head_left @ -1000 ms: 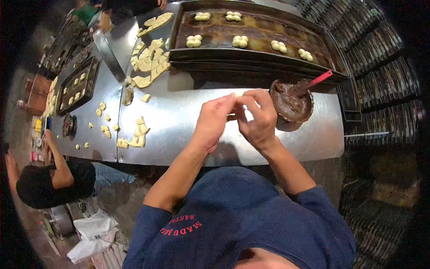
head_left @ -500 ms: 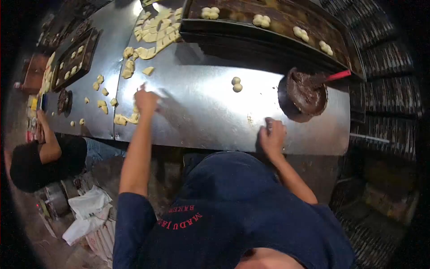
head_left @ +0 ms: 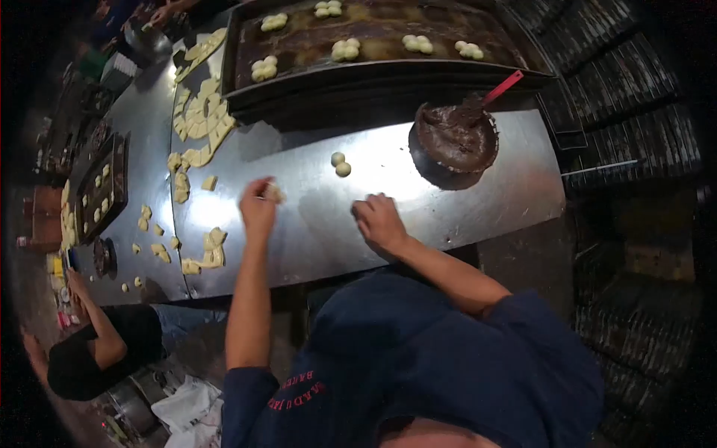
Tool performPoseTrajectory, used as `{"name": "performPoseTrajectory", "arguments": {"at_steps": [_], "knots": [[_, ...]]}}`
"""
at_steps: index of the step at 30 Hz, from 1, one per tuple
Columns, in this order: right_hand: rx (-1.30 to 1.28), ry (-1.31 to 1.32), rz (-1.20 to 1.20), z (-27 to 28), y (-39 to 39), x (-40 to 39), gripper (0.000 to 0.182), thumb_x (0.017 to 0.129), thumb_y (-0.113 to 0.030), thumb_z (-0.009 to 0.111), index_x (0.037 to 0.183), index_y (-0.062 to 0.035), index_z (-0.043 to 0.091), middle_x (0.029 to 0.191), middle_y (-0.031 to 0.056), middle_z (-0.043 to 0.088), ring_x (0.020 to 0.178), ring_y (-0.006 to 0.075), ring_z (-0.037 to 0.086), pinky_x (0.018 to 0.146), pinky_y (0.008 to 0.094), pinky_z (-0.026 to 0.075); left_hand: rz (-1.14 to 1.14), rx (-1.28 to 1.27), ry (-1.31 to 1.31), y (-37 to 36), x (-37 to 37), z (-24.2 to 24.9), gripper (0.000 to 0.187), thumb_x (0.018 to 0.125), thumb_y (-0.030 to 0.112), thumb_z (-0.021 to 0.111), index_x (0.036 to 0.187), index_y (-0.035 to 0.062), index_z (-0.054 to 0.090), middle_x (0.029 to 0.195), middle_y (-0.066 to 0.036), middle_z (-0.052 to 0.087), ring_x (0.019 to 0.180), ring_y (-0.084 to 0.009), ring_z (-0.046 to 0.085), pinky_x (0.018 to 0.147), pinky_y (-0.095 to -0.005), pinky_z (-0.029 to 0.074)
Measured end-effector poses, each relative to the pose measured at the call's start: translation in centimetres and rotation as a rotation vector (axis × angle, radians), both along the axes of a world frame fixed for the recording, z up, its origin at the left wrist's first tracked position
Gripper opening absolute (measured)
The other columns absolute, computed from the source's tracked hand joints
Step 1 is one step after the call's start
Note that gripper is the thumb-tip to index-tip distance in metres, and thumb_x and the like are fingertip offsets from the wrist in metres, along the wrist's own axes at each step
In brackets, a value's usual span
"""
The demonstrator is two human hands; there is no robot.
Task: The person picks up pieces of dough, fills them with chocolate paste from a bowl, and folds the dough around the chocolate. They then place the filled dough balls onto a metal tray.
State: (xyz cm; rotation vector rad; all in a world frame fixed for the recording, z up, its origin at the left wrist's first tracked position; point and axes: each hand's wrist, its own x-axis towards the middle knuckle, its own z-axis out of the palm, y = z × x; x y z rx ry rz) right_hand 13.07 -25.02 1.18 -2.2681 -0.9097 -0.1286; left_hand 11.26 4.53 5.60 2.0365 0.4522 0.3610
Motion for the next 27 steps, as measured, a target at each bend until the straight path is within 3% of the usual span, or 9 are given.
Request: {"name": "performPoseTrajectory", "arguments": {"at_steps": [2, 5, 7, 10, 14, 15, 18, 22, 27], "knots": [[0.036, -0.068, -0.005, 0.5, 0.1, 3.0, 0.024, 0.079, -0.009, 0.066, 0.102, -0.009, 0.061, 0.092, 0.0132, 0.054, 0.088, 0.0327, 0.052, 0.076, 0.0435, 0.044, -0.207, 0.377, -0.039, -4.5, -0.5, 0.1, 0.021, 0.086, 0.002, 0.062, 0.106, 0.0022, 0.069, 0.088, -0.013, 0.065, 0.072, -0.022, 0.063, 0.07, -0.0319, 0.052], [0.116, -0.128, -0.157, 0.5, -3.5, 4.1, 0.024, 0.079, -0.006, 0.066, 0.102, -0.0066, 0.061, 0.083, 0.0132, 0.053, 0.079, 0.0335, 0.052, 0.074, 0.044, 0.045, -0.182, 0.513, -0.002, -4.9, -3.6, -2.0, 0.024, 0.084, 0.005, 0.066, 0.108, 0.0016, 0.069, 0.092, -0.014, 0.062, 0.081, -0.0285, 0.062, 0.078, -0.0383, 0.051], [0.08, -0.067, -0.155, -0.6, -5.1, 0.9, 0.026, 0.076, -0.005, 0.068, 0.101, -0.0072, 0.061, 0.09, 0.0133, 0.053, 0.086, 0.0336, 0.052, 0.077, 0.0459, 0.044, -0.131, 0.641, -0.015, -4.5, -5.6, -3.1, 0.025, 0.085, 0.008, 0.067, 0.109, 0.0028, 0.069, 0.105, -0.016, 0.06, 0.098, -0.0318, 0.057, 0.087, -0.0393, 0.048], [0.125, -0.002, -0.08, -0.2, -2.6, -1.1, 0.025, 0.075, -0.006, 0.069, 0.098, -0.0079, 0.06, 0.096, 0.0127, 0.051, 0.092, 0.0331, 0.051, 0.078, 0.0486, 0.043, -0.112, 0.644, -0.009, -6.5, -6.5, -2.9, 0.025, 0.085, 0.007, 0.067, 0.11, 0.0038, 0.069, 0.111, -0.016, 0.058, 0.102, -0.0346, 0.055, 0.089, -0.0404, 0.047], [-0.009, -0.083, -0.036, -2.8, -1.3, 5.2, 0.026, 0.076, -0.006, 0.067, 0.1, -0.0059, 0.059, 0.093, 0.0164, 0.054, 0.088, 0.0355, 0.053, 0.076, 0.0465, 0.044, -0.135, 0.582, 0.021, -7.2, -5.5, -3.0, 0.025, 0.085, 0.003, 0.065, 0.11, 0.0025, 0.068, 0.114, -0.016, 0.056, 0.105, -0.0335, 0.054, 0.092, -0.0406, 0.046], [0.117, -0.034, -0.12, -1.4, -3.1, 5.2, 0.022, 0.077, -0.004, 0.065, 0.098, -0.0046, 0.06, 0.091, 0.0181, 0.055, 0.085, 0.0364, 0.053, 0.074, 0.0454, 0.045, -0.134, 0.579, 0.008, -7.1, -5.7, -2.9, 0.025, 0.087, 0.003, 0.064, 0.112, 0.0026, 0.067, 0.112, -0.016, 0.057, 0.105, -0.0339, 0.054, 0.092, -0.0412, 0.046], [0.131, -0.025, -0.174, -0.4, -6.7, 0.6, 0.028, 0.071, -0.001, 0.068, 0.098, -0.0046, 0.059, 0.089, 0.0151, 0.053, 0.085, 0.0354, 0.052, 0.075, 0.0454, 0.044, -0.089, 0.553, -0.046, -6.4, -6.0, -4.8, 0.025, 0.088, 0.003, 0.063, 0.112, 0.0031, 0.067, 0.109, -0.017, 0.057, 0.102, -0.0342, 0.054, 0.09, -0.0416, 0.046], [0.131, -0.013, -0.05, 0.2, -3.1, 0.5, 0.026, 0.07, 0.001, 0.068, 0.094, -0.0037, 0.06, 0.088, 0.015, 0.053, 0.085, 0.0351, 0.052, 0.074, 0.0445, 0.044, -0.04, 0.638, -0.091, -6.9, -5.7, -5.1, 0.026, 0.088, 0.003, 0.063, 0.114, 0.005, 0.067, 0.106, -0.017, 0.058, 0.097, -0.0332, 0.054, 0.086, -0.0416, 0.046], [0.153, -0.05, -0.261, 0.6, -6.3, 1.8, 0.013, 0.072, 0.003, 0.068, 0.081, -0.002, 0.059, 0.083, 0.0143, 0.055, 0.081, 0.0344, 0.054, 0.072, 0.0417, 0.044, -0.05, 0.596, -0.074, -6.3, -5.7, -5.1, 0.026, 0.089, 0.004, 0.062, 0.114, 0.0053, 0.067, 0.106, -0.017, 0.058, 0.099, -0.0336, 0.054, 0.086, -0.0416, 0.047]]}}
